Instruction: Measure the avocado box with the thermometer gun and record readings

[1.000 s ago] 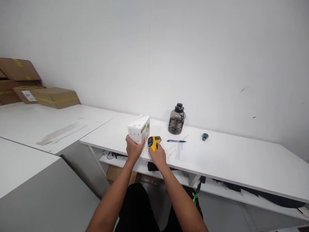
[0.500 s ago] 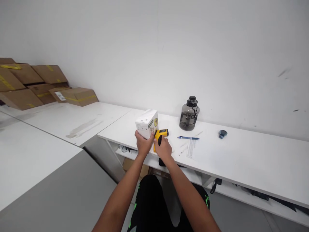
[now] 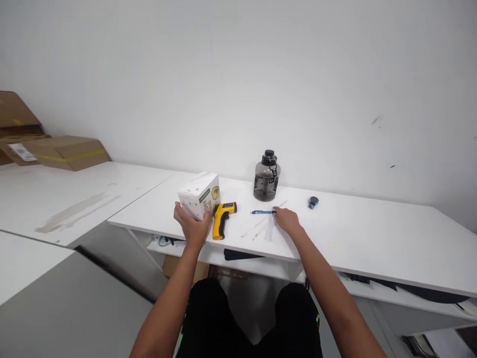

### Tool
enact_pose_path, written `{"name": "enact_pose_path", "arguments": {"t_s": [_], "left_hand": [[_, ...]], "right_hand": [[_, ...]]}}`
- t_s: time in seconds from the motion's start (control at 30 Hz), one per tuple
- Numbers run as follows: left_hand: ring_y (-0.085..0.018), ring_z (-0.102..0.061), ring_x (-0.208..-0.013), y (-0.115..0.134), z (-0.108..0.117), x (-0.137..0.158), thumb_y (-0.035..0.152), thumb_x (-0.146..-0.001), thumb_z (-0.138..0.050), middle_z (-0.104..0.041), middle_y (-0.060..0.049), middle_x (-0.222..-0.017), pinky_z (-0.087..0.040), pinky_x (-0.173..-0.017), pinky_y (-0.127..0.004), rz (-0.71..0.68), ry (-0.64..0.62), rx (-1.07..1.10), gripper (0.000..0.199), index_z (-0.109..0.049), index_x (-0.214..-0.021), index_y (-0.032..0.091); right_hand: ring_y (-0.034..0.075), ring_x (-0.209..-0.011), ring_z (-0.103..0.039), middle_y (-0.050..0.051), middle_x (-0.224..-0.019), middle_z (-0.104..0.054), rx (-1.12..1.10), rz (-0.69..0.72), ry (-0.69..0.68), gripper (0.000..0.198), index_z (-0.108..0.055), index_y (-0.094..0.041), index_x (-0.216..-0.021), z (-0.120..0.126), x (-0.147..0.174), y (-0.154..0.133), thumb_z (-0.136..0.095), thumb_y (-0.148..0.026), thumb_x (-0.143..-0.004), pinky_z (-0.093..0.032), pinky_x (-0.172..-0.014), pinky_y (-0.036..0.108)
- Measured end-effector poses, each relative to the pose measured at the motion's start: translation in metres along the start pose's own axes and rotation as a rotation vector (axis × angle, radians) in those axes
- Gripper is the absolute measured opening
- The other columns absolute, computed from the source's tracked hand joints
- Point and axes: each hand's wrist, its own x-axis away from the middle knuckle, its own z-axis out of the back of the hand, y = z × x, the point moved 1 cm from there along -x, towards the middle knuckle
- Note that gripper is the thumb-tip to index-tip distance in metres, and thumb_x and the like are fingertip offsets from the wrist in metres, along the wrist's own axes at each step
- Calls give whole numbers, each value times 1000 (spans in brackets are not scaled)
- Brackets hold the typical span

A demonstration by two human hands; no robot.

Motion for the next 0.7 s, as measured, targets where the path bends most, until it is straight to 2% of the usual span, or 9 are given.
{"name": "enact_pose_path", "arguments": {"t_s": [0.1,0.23,0.3,0.4,0.47,0.57,0.7], "left_hand": [[-36,-15,-146,-3,-1,-2,41,-69,-76,-18,-26,-151,-16,-119,-53,-70,-8,-63,109,-11,-151,11],[-37,-12,-147,-7,-1,-3,43,-70,-75,-15,-26,-154,-12,-118,-55,-118,-31,-87,107,-13,-152,13],[-36,-12,-147,-7,1,-3,43,-69,-76,-15,-24,-155,-12,-119,-53,-63,-46,-52,109,-12,-153,15],[-33,-12,-148,-6,3,-6,43,-67,-78,-14,-22,-157,-14,-120,-50,94,-100,47,116,-6,-154,17],[-31,-16,-148,-6,2,-7,40,-66,-79,-13,-22,-159,-18,-120,-46,167,-138,153,121,0,-154,17],[-28,-24,-146,-7,-1,-8,37,-65,-80,-15,-22,-159,-26,-118,-42,217,-149,259,122,1,-154,17],[-28,-20,-148,-8,-1,-6,38,-65,-81,-14,-19,-160,-23,-119,-41,214,-121,217,119,-4,-154,19]], "right_hand": [[28,-94,-67,17,-100,-72,12,61,25,27,-64,-15,-112,-10,-5,-3,-43,-19,-96,-42,-76,34],[26,-94,-67,16,-102,-72,-70,38,106,30,-62,-15,-114,-10,-2,3,-38,-22,-99,-44,-76,34],[23,-88,-68,12,-100,-73,-369,20,143,32,-61,-17,-117,-8,4,11,-38,-28,-98,-46,-72,32],[20,-85,-69,10,-108,-71,-1019,49,177,43,-56,-19,-124,-8,14,22,-56,-39,-86,-48,-65,29],[20,-84,-67,10,-104,-71,-1230,81,233,51,-57,-17,-120,-12,22,24,-68,-40,-76,-48,-66,29],[17,-71,-63,2,-77,-67,-1258,74,355,37,-58,-18,-102,-22,32,22,-69,-40,-74,-46,-67,30],[13,-57,-51,-7,-64,-54,-1114,55,404,25,-49,-23,-90,-31,41,18,-62,-42,-81,-40,-60,27]]}}
